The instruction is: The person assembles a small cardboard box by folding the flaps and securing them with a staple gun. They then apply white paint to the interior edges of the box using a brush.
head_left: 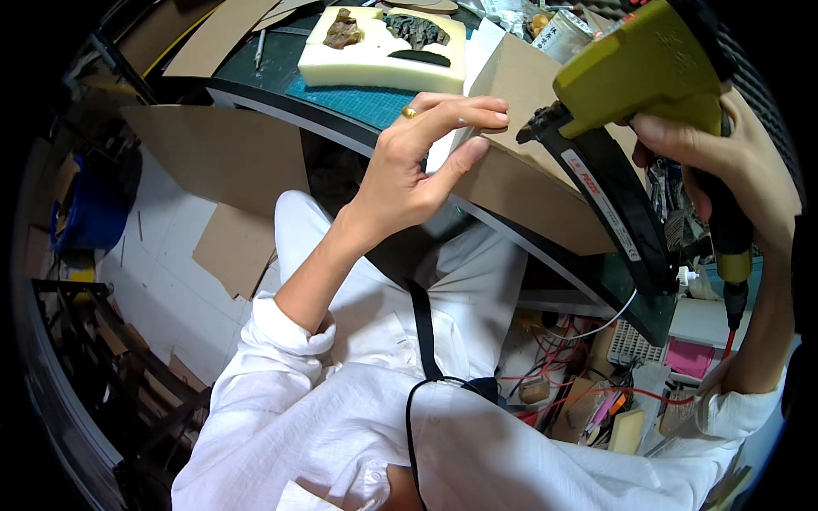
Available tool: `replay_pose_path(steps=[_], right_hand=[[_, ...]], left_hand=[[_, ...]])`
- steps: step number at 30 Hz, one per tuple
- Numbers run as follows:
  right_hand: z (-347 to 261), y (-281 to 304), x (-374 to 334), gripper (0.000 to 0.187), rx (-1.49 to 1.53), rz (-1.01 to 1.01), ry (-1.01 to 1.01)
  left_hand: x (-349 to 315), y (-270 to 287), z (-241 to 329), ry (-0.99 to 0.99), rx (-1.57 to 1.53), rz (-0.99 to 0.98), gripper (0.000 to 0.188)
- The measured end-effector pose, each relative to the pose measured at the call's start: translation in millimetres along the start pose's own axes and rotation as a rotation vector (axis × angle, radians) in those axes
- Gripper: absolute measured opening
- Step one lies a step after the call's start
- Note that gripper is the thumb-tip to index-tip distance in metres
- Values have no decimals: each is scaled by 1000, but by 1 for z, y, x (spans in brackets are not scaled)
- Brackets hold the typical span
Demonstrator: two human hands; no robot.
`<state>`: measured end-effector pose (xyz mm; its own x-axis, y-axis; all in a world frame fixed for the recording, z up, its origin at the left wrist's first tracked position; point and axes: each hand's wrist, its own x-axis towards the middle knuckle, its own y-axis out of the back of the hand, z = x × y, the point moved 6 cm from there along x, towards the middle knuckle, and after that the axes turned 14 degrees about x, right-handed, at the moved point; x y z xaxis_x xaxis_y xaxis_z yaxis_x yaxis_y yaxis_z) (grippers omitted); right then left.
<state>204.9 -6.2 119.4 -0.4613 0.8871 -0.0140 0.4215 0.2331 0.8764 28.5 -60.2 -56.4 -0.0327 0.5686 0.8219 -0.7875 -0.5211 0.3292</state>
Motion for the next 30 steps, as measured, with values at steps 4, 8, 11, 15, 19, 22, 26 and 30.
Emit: replay_pose_path(steps=[4, 8, 11, 15, 19, 22, 26, 30], right_hand=[[-1, -4, 12, 62, -34, -9, 78], [1, -8, 20, 60, -47, -42, 88], [-3, -11, 19, 58, -20, -81, 83], [-5, -14, 19, 57, 6, -69, 79], [2, -10, 14, 58, -15, -54, 49], [-3, -11, 18, 60, -79, -79, 43], [-2, -17, 23, 64, -43, -60, 169], [3, -11, 17, 64, -65, -40, 136]], left_hand=[[0, -1, 0, 9, -7, -2, 22], [-2, 0, -2, 18, -10, 0, 22], [-2, -3, -4, 6, -17, -5, 21], [-4, -1, -6, 41, -29, -16, 21], [-2, -7, -4, 13, -67, -21, 21], [-3, -4, -5, 22, -56, -24, 22], [-6, 1, -7, 34, -31, -13, 22], [-1, -6, -4, 59, -115, 120, 18]])
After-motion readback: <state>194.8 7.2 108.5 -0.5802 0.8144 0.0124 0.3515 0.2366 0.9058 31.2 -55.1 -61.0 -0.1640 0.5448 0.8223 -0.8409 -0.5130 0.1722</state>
